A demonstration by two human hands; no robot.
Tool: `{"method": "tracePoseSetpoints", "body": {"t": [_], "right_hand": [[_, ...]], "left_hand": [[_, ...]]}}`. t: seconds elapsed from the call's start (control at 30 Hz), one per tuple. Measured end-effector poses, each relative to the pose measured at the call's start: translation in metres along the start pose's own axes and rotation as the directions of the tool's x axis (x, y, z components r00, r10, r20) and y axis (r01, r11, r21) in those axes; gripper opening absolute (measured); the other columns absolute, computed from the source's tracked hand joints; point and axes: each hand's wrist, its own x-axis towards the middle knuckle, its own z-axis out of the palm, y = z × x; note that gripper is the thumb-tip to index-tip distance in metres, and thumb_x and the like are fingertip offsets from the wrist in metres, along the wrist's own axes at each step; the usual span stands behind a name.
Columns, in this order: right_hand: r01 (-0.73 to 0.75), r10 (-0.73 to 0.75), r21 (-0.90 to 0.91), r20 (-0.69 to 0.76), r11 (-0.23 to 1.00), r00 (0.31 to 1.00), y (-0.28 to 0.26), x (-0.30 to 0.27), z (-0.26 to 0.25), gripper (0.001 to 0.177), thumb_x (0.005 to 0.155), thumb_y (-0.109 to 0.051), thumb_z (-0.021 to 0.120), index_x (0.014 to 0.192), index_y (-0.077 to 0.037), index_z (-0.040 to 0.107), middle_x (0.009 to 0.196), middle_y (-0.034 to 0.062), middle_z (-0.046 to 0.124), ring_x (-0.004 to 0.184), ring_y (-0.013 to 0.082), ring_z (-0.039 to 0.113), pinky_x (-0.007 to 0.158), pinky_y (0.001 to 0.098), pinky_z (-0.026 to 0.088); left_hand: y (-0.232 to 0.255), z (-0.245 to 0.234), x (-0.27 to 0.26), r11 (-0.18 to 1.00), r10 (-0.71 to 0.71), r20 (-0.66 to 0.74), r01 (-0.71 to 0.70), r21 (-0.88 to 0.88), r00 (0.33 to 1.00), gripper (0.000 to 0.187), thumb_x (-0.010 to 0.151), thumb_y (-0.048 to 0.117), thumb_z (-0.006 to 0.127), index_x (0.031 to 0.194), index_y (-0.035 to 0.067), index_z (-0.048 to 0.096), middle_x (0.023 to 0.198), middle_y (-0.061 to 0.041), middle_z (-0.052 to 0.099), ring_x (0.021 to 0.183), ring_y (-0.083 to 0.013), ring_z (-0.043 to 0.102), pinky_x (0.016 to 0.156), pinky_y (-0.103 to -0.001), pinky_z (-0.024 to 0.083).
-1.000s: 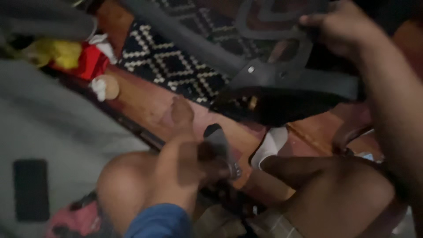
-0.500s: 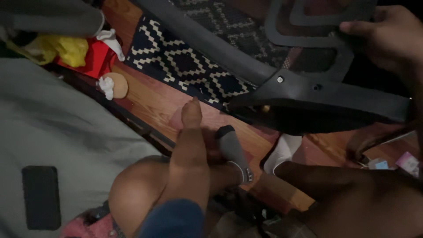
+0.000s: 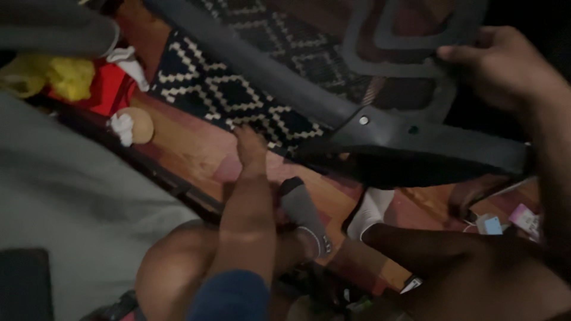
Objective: The person sits on the floor and assembles a black mesh office chair by inserting and tightening screws into the backrest frame. They use a screwdriver to secure multiple fasteners along the lower edge of the chair back.
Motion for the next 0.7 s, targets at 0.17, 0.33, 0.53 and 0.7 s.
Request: {"method": "tracePoseSetpoints", "body": {"t": [0.17, 0.33, 0.53, 0.7], "right_hand": [[-0.039, 0.039, 0.008, 0.016, 0.999, 0.999, -0.009, -0.005, 0.005, 0.042, 0.101, -0.020, 0.063, 0.135, 0.004, 0.058, 0.122, 0.0200, 0.070, 0.111, 0.0273, 0.071, 0.099, 0.0405, 0.056], [-0.015, 0.017, -0.040, 0.030, 0.999, 0.999, -0.007, 0.003, -0.003, 0.050, 0.097, -0.024, 0.068, 0.136, 0.006, 0.056, 0.127, 0.0206, 0.068, 0.114, 0.0286, 0.068, 0.101, 0.0413, 0.052], [0.069, -0.076, 0.079, 0.094, 0.995, 0.993, 0.006, 0.014, -0.003, 0.051, 0.096, -0.021, 0.069, 0.136, 0.008, 0.058, 0.130, 0.0201, 0.067, 0.118, 0.0286, 0.067, 0.104, 0.0365, 0.052], [0.158, -0.165, 0.075, 0.093, 0.985, 0.982, -0.003, 0.011, -0.004, 0.046, 0.094, -0.015, 0.071, 0.135, 0.001, 0.058, 0.134, 0.0149, 0.064, 0.119, 0.0307, 0.062, 0.095, 0.0429, 0.051]], "left_hand": [[0.006, -0.008, 0.005, 0.999, -0.031, 0.050, 0.031, 0.011, 0.998, 0.039, 0.092, 0.022, 0.067, 0.122, -0.002, 0.062, 0.131, -0.031, 0.054, 0.108, -0.0465, 0.063, 0.090, -0.052, 0.053], [0.075, -0.029, -0.007, 0.991, 0.047, 0.630, -0.114, 0.067, 0.775, 0.033, 0.092, 0.010, 0.054, 0.122, -0.003, 0.061, 0.109, -0.026, 0.072, 0.089, -0.0405, 0.075, 0.079, -0.051, 0.060], [0.158, -0.153, -0.104, 0.800, 0.215, 0.721, -0.543, 0.257, 0.659, 0.023, 0.091, 0.010, 0.058, 0.102, -0.004, 0.073, 0.104, -0.023, 0.072, 0.095, -0.0365, 0.072, 0.080, -0.046, 0.057], [0.190, -0.228, -0.212, 0.741, 0.617, 0.169, -0.496, -0.453, 0.769, 0.025, 0.094, 0.027, 0.060, 0.091, 0.002, 0.062, 0.083, -0.019, 0.073, 0.080, -0.0377, 0.074, 0.074, -0.048, 0.055]]}}
